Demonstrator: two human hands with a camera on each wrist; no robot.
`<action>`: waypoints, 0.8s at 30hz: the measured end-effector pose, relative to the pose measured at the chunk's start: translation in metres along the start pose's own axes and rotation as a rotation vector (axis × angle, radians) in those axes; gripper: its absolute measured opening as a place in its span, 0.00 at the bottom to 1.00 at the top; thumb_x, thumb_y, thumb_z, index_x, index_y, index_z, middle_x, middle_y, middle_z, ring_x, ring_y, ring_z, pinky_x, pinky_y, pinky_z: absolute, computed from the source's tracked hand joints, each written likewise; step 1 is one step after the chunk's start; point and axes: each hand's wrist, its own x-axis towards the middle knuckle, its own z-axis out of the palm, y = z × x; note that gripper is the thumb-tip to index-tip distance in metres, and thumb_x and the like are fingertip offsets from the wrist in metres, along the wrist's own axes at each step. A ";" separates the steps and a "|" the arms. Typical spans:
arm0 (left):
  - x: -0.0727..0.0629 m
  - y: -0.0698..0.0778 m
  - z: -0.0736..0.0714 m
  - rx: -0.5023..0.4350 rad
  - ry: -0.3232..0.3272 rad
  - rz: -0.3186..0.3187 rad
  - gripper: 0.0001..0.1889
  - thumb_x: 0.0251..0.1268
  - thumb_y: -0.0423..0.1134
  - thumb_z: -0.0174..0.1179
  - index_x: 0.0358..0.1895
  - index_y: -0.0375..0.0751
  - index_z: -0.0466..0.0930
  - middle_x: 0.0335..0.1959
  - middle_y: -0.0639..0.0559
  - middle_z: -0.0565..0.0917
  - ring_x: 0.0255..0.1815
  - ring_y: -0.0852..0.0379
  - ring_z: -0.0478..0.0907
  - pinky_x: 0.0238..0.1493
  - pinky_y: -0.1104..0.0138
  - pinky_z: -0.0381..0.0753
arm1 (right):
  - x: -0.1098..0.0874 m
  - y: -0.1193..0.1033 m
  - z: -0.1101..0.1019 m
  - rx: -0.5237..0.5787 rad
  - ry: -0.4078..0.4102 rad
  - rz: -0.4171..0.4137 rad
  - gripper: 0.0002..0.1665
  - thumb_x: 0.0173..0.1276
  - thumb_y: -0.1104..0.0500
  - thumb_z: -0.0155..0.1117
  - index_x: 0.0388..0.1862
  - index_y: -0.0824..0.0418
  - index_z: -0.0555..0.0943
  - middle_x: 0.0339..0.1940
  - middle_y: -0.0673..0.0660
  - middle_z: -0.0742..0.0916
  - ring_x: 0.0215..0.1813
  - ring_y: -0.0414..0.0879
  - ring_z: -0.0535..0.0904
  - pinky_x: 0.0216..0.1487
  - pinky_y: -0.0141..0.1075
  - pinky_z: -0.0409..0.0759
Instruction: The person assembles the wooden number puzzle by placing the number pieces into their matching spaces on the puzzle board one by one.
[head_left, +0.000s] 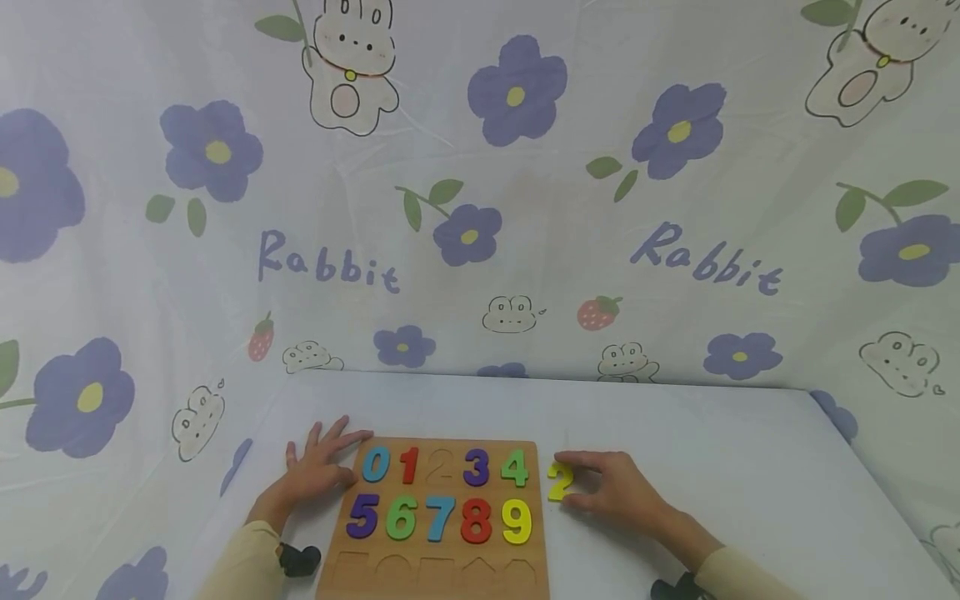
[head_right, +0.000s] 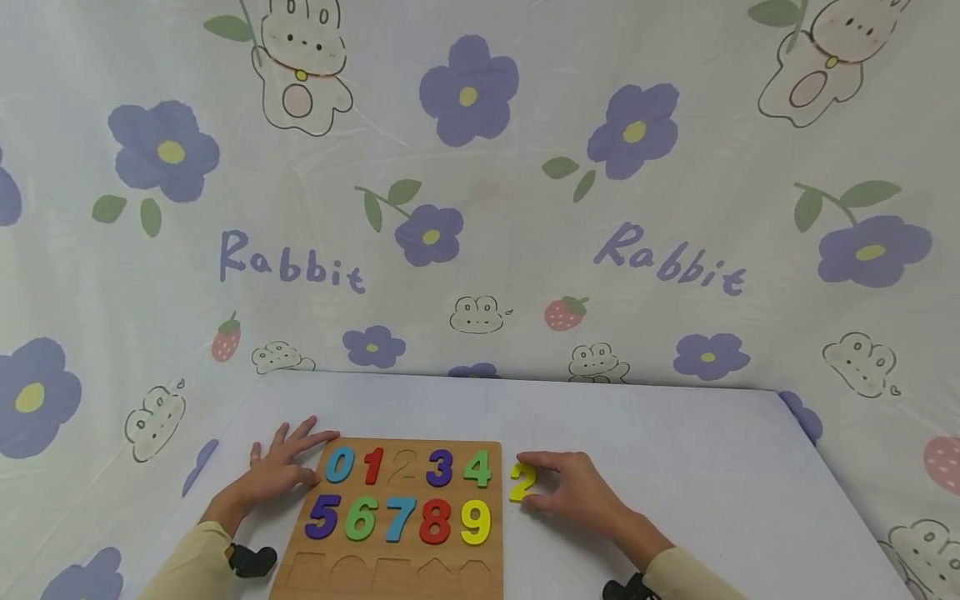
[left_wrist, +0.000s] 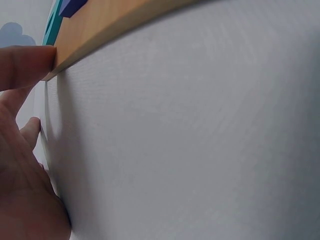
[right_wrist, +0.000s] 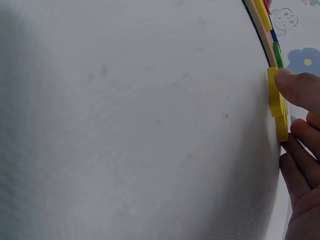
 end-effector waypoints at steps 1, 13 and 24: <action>0.000 0.000 0.000 0.002 -0.004 0.001 0.40 0.56 0.37 0.66 0.79 0.53 0.77 0.91 0.33 0.49 0.88 0.17 0.27 0.74 0.19 0.14 | 0.000 0.000 0.001 -0.005 0.001 0.003 0.37 0.60 0.55 0.87 0.69 0.56 0.86 0.68 0.50 0.90 0.72 0.51 0.86 0.74 0.51 0.82; 0.010 -0.020 0.009 -0.018 0.037 0.044 0.39 0.56 0.41 0.67 0.77 0.61 0.78 0.91 0.33 0.50 0.88 0.17 0.27 0.73 0.18 0.14 | 0.003 -0.002 -0.001 -0.028 0.023 -0.003 0.36 0.61 0.57 0.86 0.69 0.56 0.86 0.67 0.50 0.91 0.70 0.50 0.87 0.72 0.51 0.84; 0.001 0.000 0.001 0.000 0.009 -0.002 0.40 0.55 0.38 0.67 0.79 0.54 0.77 0.91 0.32 0.50 0.88 0.17 0.28 0.74 0.18 0.15 | 0.027 -0.050 -0.026 -0.073 0.092 -0.150 0.34 0.65 0.54 0.85 0.70 0.52 0.86 0.67 0.48 0.91 0.69 0.52 0.89 0.68 0.52 0.87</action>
